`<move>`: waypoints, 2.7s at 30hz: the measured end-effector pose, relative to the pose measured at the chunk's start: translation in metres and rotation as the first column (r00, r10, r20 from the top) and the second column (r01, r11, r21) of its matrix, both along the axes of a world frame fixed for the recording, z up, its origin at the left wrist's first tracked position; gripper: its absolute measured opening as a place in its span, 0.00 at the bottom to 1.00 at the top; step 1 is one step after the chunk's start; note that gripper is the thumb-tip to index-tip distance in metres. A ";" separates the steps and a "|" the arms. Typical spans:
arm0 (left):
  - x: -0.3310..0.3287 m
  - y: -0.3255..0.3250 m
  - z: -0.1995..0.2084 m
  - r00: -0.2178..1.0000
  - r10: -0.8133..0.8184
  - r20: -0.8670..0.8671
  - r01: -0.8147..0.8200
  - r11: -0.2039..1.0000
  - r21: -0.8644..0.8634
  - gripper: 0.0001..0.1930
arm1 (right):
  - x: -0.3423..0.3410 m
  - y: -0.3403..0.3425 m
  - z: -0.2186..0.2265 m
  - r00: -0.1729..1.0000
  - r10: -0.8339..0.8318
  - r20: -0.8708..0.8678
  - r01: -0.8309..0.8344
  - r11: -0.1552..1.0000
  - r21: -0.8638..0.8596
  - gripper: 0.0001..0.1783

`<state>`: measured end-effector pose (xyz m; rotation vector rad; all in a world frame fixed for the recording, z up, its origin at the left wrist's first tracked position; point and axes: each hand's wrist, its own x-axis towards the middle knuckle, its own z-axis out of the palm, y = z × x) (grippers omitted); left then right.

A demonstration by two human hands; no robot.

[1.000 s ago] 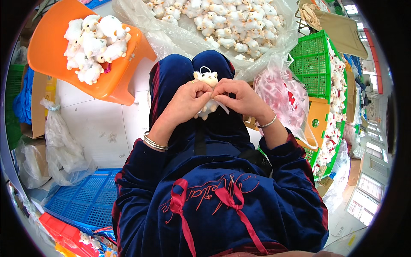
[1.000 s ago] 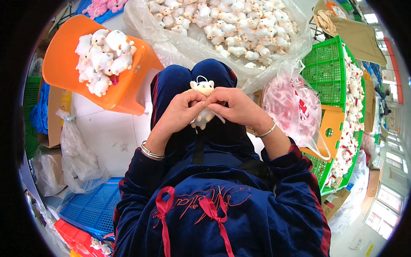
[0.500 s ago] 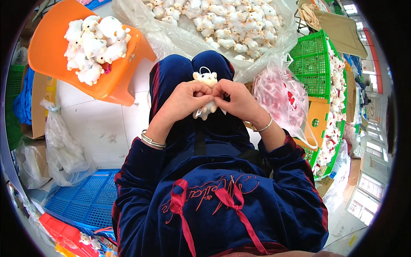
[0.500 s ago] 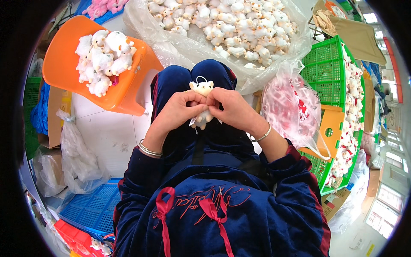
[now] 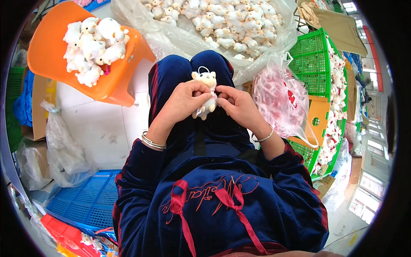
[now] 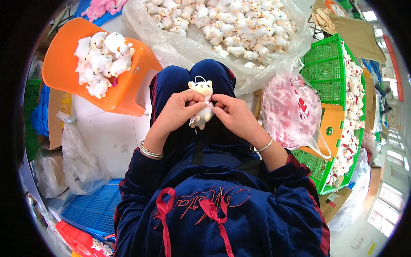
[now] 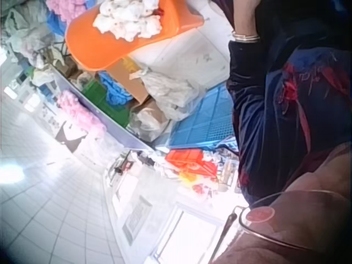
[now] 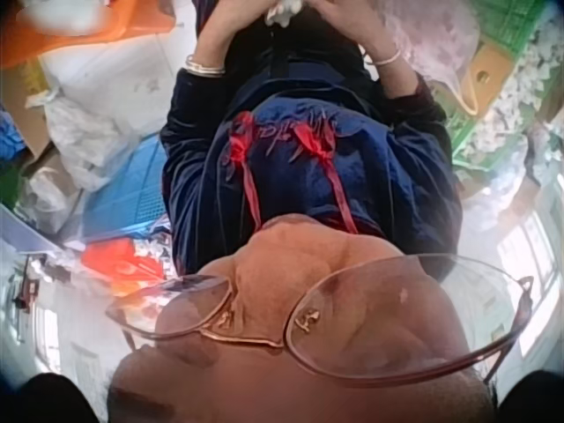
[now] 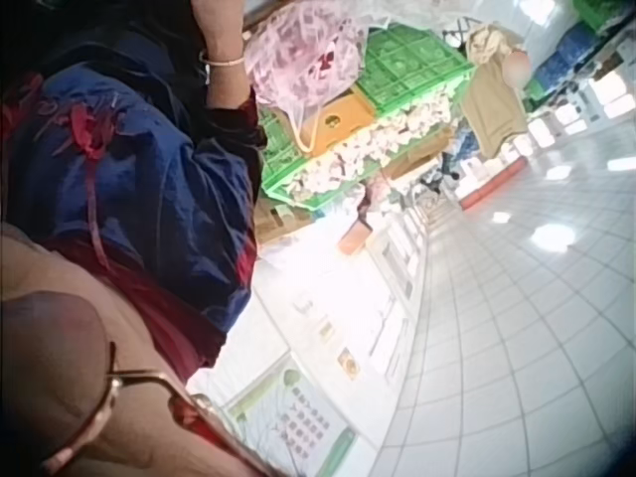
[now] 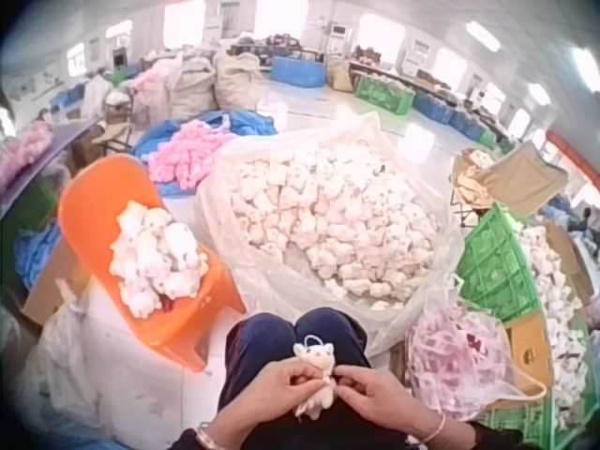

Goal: The person ties red ribbons around the necks of small white plush toys. They pick up each toy, wrap the ribbon, and tie a bow by hand, repeating the process for multiple items.

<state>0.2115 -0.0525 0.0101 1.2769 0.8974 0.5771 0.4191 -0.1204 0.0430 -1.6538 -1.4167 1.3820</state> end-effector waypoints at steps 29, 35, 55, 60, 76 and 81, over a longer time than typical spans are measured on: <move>-0.002 0.001 0.004 0.999 -0.030 -0.016 0.029 0.999 -0.026 0.07 | -0.009 0.001 -0.014 0.999 -0.047 -0.018 0.049 0.983 0.175 0.08; -0.003 0.001 0.006 0.999 -0.036 -0.010 0.035 0.998 -0.060 0.07 | -0.004 0.013 -0.003 0.985 -0.024 -0.171 0.025 1.000 0.003 0.08; 0.014 -0.017 0.001 0.959 0.226 -0.169 -0.103 0.837 0.537 0.08 | -0.009 0.025 -0.003 0.975 -0.063 -0.213 0.052 0.997 -0.059 0.10; 0.019 -0.018 -0.004 0.944 0.300 -0.141 -0.154 0.773 0.615 0.09 | -0.010 0.029 -0.001 0.984 0.132 0.118 -0.157 0.957 0.242 0.07; 0.003 -0.007 0.003 0.974 0.098 -0.206 0.043 0.809 0.587 0.07 | 0.006 0.072 0.025 0.735 0.556 0.389 -0.644 0.753 0.139 0.08; 0.002 -0.003 0.006 0.973 0.005 -0.233 0.124 0.835 0.537 0.05 | 0.008 0.077 0.027 0.687 0.573 0.447 -0.685 0.716 0.134 0.08</move>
